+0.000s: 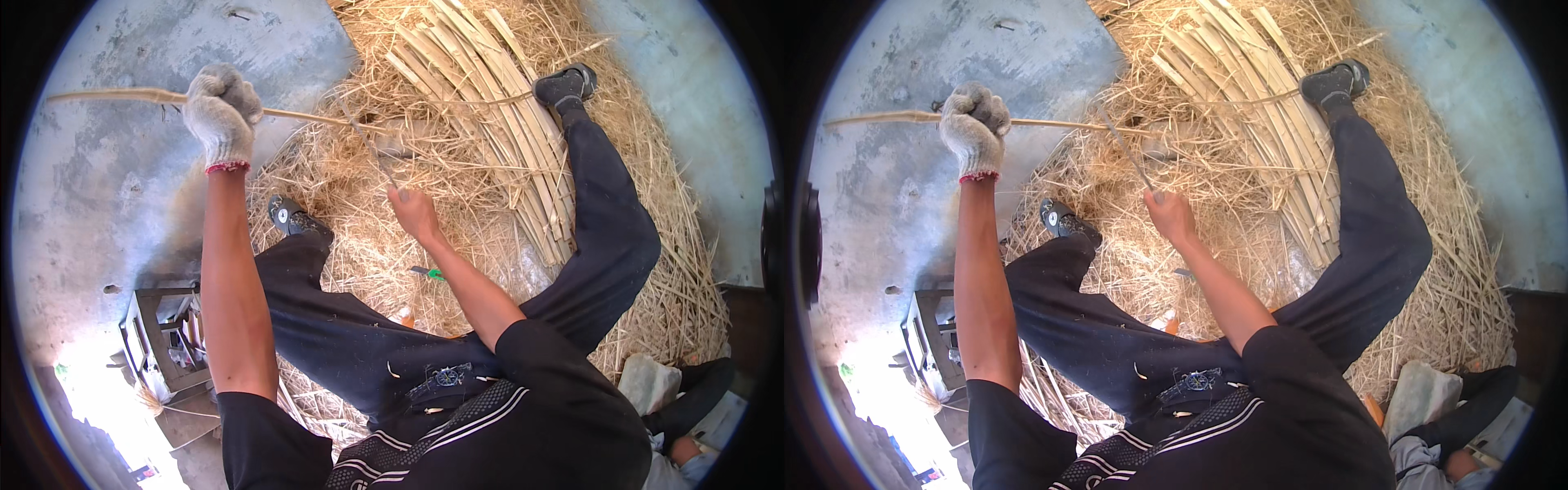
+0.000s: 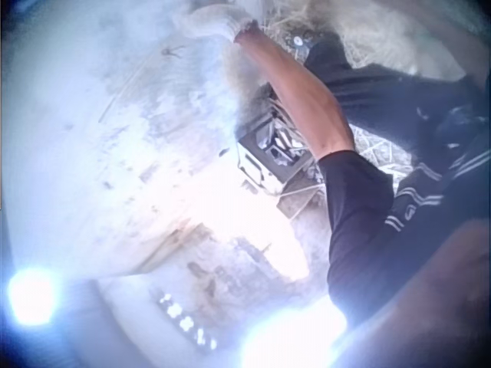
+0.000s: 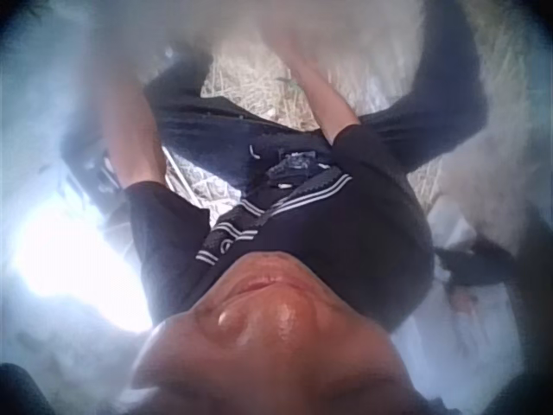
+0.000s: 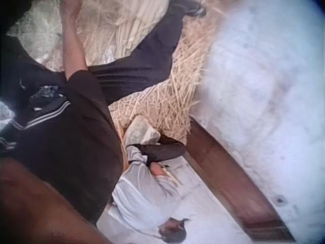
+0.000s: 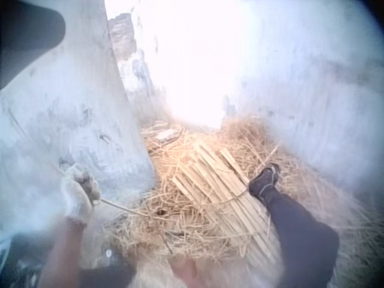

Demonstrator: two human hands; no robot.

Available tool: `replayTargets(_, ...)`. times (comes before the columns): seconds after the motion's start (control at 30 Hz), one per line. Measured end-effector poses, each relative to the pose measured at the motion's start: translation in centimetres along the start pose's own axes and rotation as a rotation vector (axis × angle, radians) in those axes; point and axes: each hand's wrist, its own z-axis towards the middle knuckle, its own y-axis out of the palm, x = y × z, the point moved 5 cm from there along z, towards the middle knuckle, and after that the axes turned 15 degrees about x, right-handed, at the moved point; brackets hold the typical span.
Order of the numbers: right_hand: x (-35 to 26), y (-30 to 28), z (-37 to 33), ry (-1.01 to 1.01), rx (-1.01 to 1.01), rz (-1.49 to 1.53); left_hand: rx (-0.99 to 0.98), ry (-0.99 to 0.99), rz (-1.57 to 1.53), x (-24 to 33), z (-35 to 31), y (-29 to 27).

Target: The person sits on a straw-covered floor and uses a large knife to split long bamboo poles into thin strips. They hold the pole with a gloved left hand and strike it with the knife in their right hand, occasionally using a green utility knife to refine the splits.

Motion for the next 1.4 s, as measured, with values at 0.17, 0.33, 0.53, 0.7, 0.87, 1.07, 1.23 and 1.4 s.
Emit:
replayTargets(0.17, 5.3, -0.2, 1.4, 0.316, 0.129, -0.194, -0.003, -0.01, 0.0, -0.2, -0.3, 1.1)
replayTargets(0.33, 3.8, -0.3, 1.5, 0.306, 0.101, -0.099, 0.1, 0.001, -0.054, -0.4, 0.5, 2.3)
replayTargets(0.53, 10.7, 2.5, 2.4, 0.545, -0.102, 0.36, 0.064, -0.006, 0.001, -0.4, 0.5, 3.9)
replayTargets(0.7, 5.8, -1.4, 1.4, 0.658, -0.181, 0.465, 0.243, 0.032, -0.021, -0.9, 1.1, 4.3)
replayTargets(0.87, 1.1, -1.0, -0.3, 0.255, -0.053, 0.231, 0.468, 0.035, 0.094, -1.4, 1.6, 3.3)
replayTargets(1.07, 5.9, 0.8, 0.9, 0.396, 0.075, 0.043, 0.436, 0.094, 0.121, -0.9, -0.3, 4.5)
replayTargets(1.23, 5.1, -0.1, 0.1, 0.308, 0.068, 0.108, 0.548, 0.033, 0.051, -2.0, -0.6, 5.1)
replayTargets(1.4, 6.2, 1.2, -0.4, 0.322, 0.091, 0.057, 0.418, 0.129, 0.23, -5.8, 5.9, 1.3)
